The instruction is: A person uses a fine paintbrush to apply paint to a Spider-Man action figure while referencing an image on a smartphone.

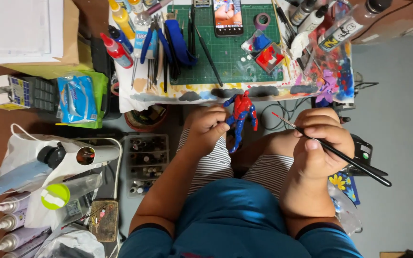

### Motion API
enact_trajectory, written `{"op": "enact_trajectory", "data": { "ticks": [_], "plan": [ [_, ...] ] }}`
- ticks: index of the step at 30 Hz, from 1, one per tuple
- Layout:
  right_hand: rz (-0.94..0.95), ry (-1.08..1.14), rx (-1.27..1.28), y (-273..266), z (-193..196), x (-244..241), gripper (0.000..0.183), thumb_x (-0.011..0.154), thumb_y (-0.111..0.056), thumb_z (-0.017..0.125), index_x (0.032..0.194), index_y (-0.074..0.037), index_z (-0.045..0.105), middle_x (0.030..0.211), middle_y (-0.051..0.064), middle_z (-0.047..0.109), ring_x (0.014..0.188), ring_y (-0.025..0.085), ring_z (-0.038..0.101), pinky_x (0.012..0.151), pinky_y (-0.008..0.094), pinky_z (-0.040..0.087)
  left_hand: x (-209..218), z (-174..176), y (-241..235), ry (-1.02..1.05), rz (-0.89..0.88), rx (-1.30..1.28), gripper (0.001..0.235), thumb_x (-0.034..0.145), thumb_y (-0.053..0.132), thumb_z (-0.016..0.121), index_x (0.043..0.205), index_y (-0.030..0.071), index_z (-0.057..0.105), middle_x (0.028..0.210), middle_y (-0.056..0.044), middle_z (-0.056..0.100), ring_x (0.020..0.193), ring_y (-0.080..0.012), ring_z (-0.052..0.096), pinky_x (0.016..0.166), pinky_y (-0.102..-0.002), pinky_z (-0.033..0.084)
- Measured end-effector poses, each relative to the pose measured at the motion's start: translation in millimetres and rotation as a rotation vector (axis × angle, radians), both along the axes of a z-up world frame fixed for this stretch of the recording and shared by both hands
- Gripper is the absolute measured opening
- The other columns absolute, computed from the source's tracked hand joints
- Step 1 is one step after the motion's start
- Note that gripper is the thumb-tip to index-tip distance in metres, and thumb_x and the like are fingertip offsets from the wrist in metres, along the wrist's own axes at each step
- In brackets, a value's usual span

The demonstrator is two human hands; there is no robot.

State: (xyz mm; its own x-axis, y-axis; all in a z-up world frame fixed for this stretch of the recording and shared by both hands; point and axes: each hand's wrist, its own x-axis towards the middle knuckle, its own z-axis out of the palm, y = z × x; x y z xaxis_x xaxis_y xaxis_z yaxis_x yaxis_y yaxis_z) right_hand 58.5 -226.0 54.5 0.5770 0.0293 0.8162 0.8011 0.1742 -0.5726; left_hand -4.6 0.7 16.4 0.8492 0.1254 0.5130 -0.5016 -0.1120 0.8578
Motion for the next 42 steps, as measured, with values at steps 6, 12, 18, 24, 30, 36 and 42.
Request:
{"op": "enact_trajectory", "data": {
  "ticks": [6, 12, 18, 24, 30, 36, 42],
  "plan": [
    [-0.029, -0.053, 0.000, -3, 6, -2, 0.022, 0.097, -0.022, 0.066, 0.091, -0.002, 0.060, 0.068, 0.018, 0.059, 0.071, 0.034, 0.055, 0.063, 0.045, 0.052, -12, 6, 1, -0.044, 0.129, 0.143, 0.020, 0.093, 0.016, 0.061, 0.081, 0.001, 0.059, 0.078, -0.006, 0.056, 0.074, -0.0230, 0.053, 0.067, -0.040, 0.042],
    [0.130, -0.207, 0.090, -12, -1, 15, 0.022, 0.089, -0.009, 0.070, 0.081, 0.009, 0.060, 0.059, 0.023, 0.057, 0.062, 0.030, 0.052, 0.056, 0.043, 0.052, -4, -17, 3, -0.232, 0.068, 0.041, 0.021, 0.099, 0.017, 0.068, 0.082, 0.004, 0.069, 0.077, -0.009, 0.064, 0.074, -0.0312, 0.063, 0.073, -0.038, 0.052],
    [0.125, -0.219, 0.085, -8, 2, 13, 0.021, 0.089, -0.007, 0.070, 0.079, 0.009, 0.060, 0.059, 0.022, 0.057, 0.061, 0.030, 0.054, 0.056, 0.043, 0.053, -7, -9, 1, -0.240, 0.058, 0.069, 0.020, 0.099, 0.017, 0.067, 0.082, 0.006, 0.070, 0.078, -0.007, 0.065, 0.075, -0.0288, 0.064, 0.074, -0.037, 0.051],
    [0.110, -0.234, 0.076, -6, 4, 14, 0.021, 0.090, -0.007, 0.068, 0.078, 0.010, 0.060, 0.057, 0.022, 0.057, 0.061, 0.032, 0.054, 0.057, 0.043, 0.052, -9, -5, -1, -0.227, 0.066, 0.110, 0.020, 0.099, 0.018, 0.067, 0.083, 0.006, 0.071, 0.077, -0.006, 0.064, 0.075, -0.0286, 0.063, 0.075, -0.037, 0.051],
    [0.102, -0.242, 0.062, -8, 2, 16, 0.022, 0.090, -0.006, 0.068, 0.078, 0.010, 0.060, 0.057, 0.021, 0.057, 0.061, 0.032, 0.055, 0.058, 0.044, 0.053, -11, -7, -2, -0.214, 0.078, 0.116, 0.016, 0.098, 0.017, 0.069, 0.085, 0.006, 0.071, 0.079, -0.006, 0.066, 0.077, -0.0280, 0.065, 0.076, -0.036, 0.050],
    [0.089, -0.233, 0.040, -8, 2, 16, 0.023, 0.093, -0.007, 0.068, 0.080, 0.010, 0.060, 0.057, 0.022, 0.057, 0.062, 0.033, 0.053, 0.059, 0.045, 0.053, -12, -7, -3, -0.184, 0.050, 0.108, 0.015, 0.097, 0.016, 0.069, 0.085, 0.007, 0.071, 0.078, -0.005, 0.064, 0.074, -0.0267, 0.062, 0.074, -0.035, 0.049],
    [0.080, -0.248, 0.040, -7, 3, 17, 0.025, 0.093, -0.009, 0.069, 0.079, 0.010, 0.060, 0.056, 0.021, 0.056, 0.061, 0.033, 0.053, 0.058, 0.044, 0.052, -12, -2, -4, -0.160, 0.019, 0.056, 0.015, 0.098, 0.013, 0.067, 0.084, 0.006, 0.070, 0.077, -0.005, 0.063, 0.071, -0.0254, 0.060, 0.073, -0.035, 0.048]
  ]
}}
